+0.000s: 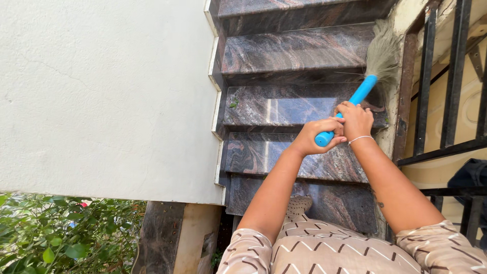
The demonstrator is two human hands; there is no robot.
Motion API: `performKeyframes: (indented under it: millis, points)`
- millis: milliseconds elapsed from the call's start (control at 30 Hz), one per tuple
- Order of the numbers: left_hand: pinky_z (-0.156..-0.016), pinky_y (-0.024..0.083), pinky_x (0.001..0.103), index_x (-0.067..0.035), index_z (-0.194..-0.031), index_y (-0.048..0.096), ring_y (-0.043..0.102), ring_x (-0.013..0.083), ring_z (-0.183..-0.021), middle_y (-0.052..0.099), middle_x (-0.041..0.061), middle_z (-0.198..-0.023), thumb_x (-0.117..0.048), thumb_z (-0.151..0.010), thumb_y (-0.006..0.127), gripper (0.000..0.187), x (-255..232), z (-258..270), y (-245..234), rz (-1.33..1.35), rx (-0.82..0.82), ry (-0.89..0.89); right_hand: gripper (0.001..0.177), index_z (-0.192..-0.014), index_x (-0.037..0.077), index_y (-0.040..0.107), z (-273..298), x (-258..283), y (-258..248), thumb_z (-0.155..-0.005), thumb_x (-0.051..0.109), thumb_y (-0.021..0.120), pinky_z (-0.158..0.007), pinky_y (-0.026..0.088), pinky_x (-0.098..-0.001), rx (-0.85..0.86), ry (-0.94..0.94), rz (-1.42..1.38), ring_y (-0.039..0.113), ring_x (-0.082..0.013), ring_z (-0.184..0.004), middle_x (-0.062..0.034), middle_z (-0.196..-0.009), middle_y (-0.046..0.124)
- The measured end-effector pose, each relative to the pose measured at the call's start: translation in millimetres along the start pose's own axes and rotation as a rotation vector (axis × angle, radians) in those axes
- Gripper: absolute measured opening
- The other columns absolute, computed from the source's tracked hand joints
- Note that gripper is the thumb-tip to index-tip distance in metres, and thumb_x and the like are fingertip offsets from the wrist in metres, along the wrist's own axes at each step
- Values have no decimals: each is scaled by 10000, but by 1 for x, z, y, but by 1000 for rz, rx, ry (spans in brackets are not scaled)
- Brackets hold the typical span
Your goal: The person sweeps marble stairs with a broom, brushing debris from each step while moving down the staircase.
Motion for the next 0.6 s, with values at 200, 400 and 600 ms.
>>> performKeyframes:
  millis: [200,400,600]
  points:
    - [-1070,562,378,-85,-866,652,734,270,-1117,704,57,-904,-187,-830,841,218,-20,27,-57,-111,-73,-27,229,-961,211,719,-7,68,-7,-740,230,777,-708,586,-417,-83,-208,-112,712,-284,-894,26,-1126,721]
    - [-1026,594,381,-80,-849,634,715,295,-971,680,82,-852,-203,-857,823,226,-50,52,-136,-374,-119,-127,167,-964,176,682,-35,177,-5,-804,202,720,-762,572,-428,-58,-405,-422,699,-323,-955,-11,-1125,711]
    - [-851,581,401,-81,-802,602,722,313,-1091,692,94,-870,-208,-826,818,252,-63,79,-196,-608,-188,-179,110,-950,158,654,-61,285,7,-852,209,656,-829,551,-435,165,-588,-662,681,-314,-989,-9,-1161,698]
Point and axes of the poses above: each hand's wrist, its own z-axis away from the middle knuckle, its own y-axis out of the palm, x = y × z, the point moved 5 cm from there along -z, towards the middle knuckle
